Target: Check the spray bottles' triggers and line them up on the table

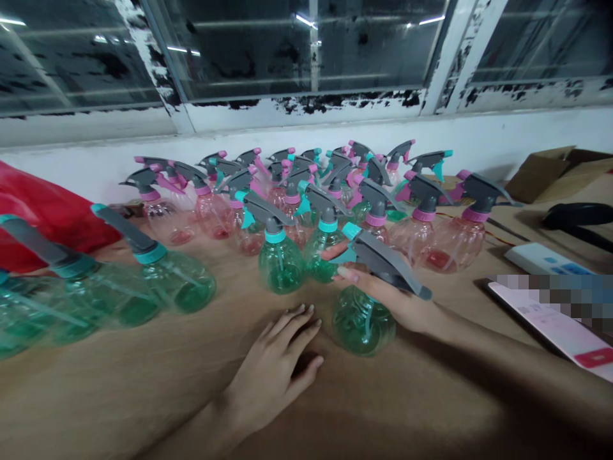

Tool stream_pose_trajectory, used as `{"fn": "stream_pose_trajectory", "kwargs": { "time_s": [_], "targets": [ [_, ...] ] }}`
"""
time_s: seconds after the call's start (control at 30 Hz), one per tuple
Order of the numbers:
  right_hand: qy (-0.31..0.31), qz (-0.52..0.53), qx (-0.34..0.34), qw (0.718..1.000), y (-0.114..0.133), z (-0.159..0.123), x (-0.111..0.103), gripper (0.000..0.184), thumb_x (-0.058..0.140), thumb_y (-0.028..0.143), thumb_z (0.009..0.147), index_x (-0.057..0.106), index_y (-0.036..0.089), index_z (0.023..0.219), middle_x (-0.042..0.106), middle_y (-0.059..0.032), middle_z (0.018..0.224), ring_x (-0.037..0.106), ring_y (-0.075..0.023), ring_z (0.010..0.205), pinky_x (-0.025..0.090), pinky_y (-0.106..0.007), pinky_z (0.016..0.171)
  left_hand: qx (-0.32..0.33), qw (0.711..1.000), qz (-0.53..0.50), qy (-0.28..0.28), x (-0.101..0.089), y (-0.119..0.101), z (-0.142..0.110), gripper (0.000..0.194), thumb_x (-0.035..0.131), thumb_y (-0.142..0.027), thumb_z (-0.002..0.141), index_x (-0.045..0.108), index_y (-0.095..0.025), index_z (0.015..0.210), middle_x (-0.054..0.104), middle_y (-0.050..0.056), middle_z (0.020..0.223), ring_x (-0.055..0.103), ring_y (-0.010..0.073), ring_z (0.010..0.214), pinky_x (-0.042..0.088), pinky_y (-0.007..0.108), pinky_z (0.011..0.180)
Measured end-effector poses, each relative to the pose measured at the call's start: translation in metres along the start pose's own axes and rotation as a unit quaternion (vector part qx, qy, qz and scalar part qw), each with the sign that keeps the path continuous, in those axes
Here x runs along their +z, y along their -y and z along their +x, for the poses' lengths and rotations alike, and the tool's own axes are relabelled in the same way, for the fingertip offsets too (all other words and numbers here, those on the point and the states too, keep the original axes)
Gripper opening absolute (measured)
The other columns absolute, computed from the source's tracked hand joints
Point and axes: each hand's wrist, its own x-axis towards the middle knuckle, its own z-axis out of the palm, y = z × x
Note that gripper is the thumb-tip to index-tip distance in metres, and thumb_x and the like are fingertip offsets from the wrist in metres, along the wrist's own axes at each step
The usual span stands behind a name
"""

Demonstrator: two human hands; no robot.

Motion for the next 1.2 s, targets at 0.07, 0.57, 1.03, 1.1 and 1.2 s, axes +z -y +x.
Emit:
{"fn": "stream_pose_trajectory", "kwargs": {
  "time_s": [0.07,0.57,1.03,1.1,1.2],
  "targets": [
    [-0.003,0.003,0.003,1.000,0.000,0.000,0.000,0.030,0.060,0.030,0.086,0.061,0.028,0.115,0.063,-0.0024,0.117,0.063,-0.0189,0.100,0.049,-0.036,0.093,0.000,1.000,-0.002,0.003,0.000,0.000,0.000,0.038,0.052,-0.030,0.093,0.049,-0.016,0.128,0.051,0.011,0.135,0.046,0.0259,0.125,0.039,0.046,0.102],
    [0.007,-0.006,-0.006,1.000,-0.002,0.000,0.000,0.031,0.059,0.029,0.086,0.060,0.027,0.117,0.068,-0.0027,0.101,0.062,-0.0193,0.097,0.047,-0.039,0.094,-0.002,1.000,0.005,0.002,-0.001,0.000,0.000,0.038,0.051,-0.029,0.093,0.049,-0.016,0.129,0.051,0.010,0.135,0.046,0.0257,0.125,0.040,0.045,0.101],
    [-0.013,-0.108,-0.026,0.994,0.004,0.001,-0.005,0.023,0.054,0.047,0.086,0.064,0.025,0.083,0.064,-0.0004,0.074,0.060,-0.0175,0.069,0.050,-0.035,0.068,0.001,1.000,-0.007,-0.005,-0.001,-0.001,0.000,0.036,0.049,-0.029,0.095,0.049,-0.016,0.128,0.052,0.011,0.134,0.046,0.0257,0.125,0.040,0.046,0.101],
    [-0.025,-0.130,-0.008,0.991,0.007,-0.002,-0.006,0.029,0.052,0.048,0.087,0.064,0.025,0.077,0.061,-0.0004,0.068,0.059,-0.0174,0.068,0.049,-0.035,0.067,0.002,1.000,-0.005,-0.007,-0.001,0.000,0.000,0.036,0.050,-0.029,0.094,0.049,-0.016,0.127,0.052,0.011,0.134,0.046,0.0262,0.124,0.041,0.046,0.101],
    [-0.012,-0.128,0.006,0.992,0.011,-0.003,-0.007,0.026,0.053,0.047,0.087,0.062,0.024,0.079,0.060,-0.0004,0.070,0.059,-0.0173,0.070,0.049,-0.035,0.071,-0.001,1.000,-0.003,-0.003,0.000,-0.001,0.000,0.037,0.052,-0.028,0.093,0.050,-0.015,0.127,0.052,0.011,0.134,0.046,0.0265,0.124,0.041,0.046,0.100]
  ]
}}
